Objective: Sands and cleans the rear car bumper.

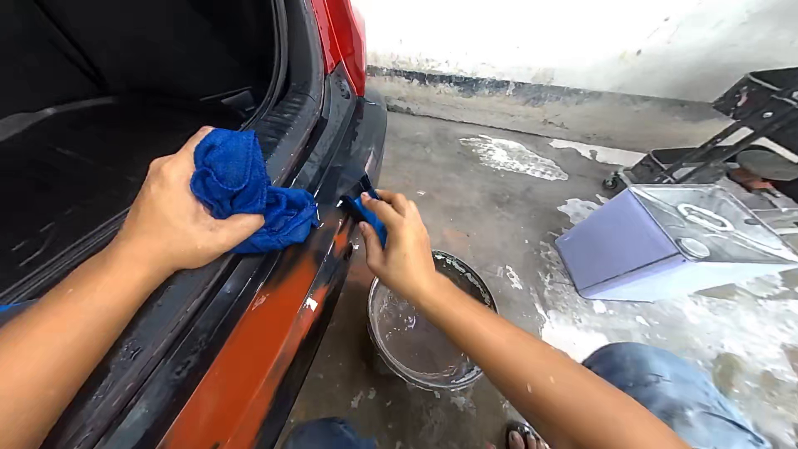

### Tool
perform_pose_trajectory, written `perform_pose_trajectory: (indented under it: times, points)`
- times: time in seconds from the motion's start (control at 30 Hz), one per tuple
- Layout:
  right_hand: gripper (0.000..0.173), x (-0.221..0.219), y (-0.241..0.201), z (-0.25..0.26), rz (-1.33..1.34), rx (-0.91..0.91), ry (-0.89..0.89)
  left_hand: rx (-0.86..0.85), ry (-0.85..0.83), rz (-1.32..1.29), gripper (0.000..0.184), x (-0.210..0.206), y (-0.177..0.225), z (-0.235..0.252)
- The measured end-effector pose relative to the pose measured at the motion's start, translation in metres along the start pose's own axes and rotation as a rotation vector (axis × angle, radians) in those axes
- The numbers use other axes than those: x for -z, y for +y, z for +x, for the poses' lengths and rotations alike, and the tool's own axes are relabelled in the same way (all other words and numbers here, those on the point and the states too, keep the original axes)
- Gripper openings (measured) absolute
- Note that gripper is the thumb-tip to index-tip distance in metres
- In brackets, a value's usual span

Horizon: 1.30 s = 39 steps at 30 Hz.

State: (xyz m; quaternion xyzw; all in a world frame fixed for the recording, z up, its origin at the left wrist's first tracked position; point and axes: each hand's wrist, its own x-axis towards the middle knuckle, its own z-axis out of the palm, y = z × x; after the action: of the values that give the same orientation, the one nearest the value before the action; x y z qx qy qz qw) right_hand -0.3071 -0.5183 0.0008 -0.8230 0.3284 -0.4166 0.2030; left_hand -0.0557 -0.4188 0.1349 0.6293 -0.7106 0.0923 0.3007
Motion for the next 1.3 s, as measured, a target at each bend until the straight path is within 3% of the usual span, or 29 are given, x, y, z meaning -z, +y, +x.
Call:
perform_pose_trajectory:
  times: [0.1, 0.17, 0.27, 0.37, 0.43, 0.57, 0.63, 0.73, 0.8, 0.9, 0.97, 1.07, 1.13, 1.23, 1.3]
  points:
    - [0.041, 0.0, -0.03, -0.047, 0.11, 0.111, -0.025, -0.008, 0.012, -0.012, 0.063, -0.001, -0.002, 0.0]
    - [0.036, -0.001, -0.029, -0.063, 0.136, 0.248, -0.045, 0.002, 0.012, 0.007, 0.062, 0.0, -0.002, -0.001]
    - [0.038, -0.009, 0.019, -0.01, 0.144, 0.281, 0.0, 0.013, 0.004, 0.044, 0.062, 0.001, -0.001, -0.002]
    - [0.04, -0.016, 0.069, 0.069, 0.111, 0.048, 0.041, 0.02, 0.014, 0.107, 0.061, 0.001, 0.0, -0.002]
    - [0.041, -0.016, 0.07, 0.081, 0.112, -0.005, 0.034, 0.033, 0.009, 0.138, 0.061, 0.002, 0.001, -0.003]
    - [0.042, 0.0, 0.045, 0.018, 0.223, 0.306, -0.093, 0.028, -0.008, 0.166, 0.063, 0.003, -0.001, -0.001]
    - [0.04, 0.002, 0.058, 0.021, 0.246, 0.422, -0.123, 0.031, -0.021, 0.203, 0.065, 0.004, 0.0, -0.003]
    - [0.042, -0.003, 0.077, 0.052, 0.284, 0.265, -0.084, 0.06, -0.051, 0.277, 0.069, 0.007, 0.007, -0.002]
    - [0.045, 0.0, 0.057, 0.042, 0.256, 0.176, -0.087, 0.067, -0.057, 0.285, 0.07, 0.007, 0.01, -0.003]
    - [0.044, 0.009, 0.02, -0.014, 0.24, 0.336, -0.155, 0.062, -0.058, 0.288, 0.071, 0.007, 0.01, -0.001]
    - [0.04, 0.009, 0.024, -0.02, 0.231, 0.424, -0.166, 0.072, -0.052, 0.286, 0.071, 0.007, 0.011, 0.0]
    - [0.042, 0.006, 0.045, 0.016, 0.213, 0.321, -0.103, 0.068, -0.028, 0.278, 0.075, 0.006, 0.012, 0.002]
    - [0.046, 0.008, 0.03, 0.012, 0.183, 0.233, -0.084, 0.066, -0.014, 0.278, 0.075, 0.006, 0.014, 0.002]
    - [0.046, 0.013, 0.001, -0.036, 0.184, 0.376, -0.128, 0.104, -0.004, 0.277, 0.078, 0.004, 0.016, 0.005]
    - [0.042, 0.01, 0.006, -0.039, 0.18, 0.445, -0.129, 0.137, -0.008, 0.291, 0.084, 0.004, 0.017, 0.005]
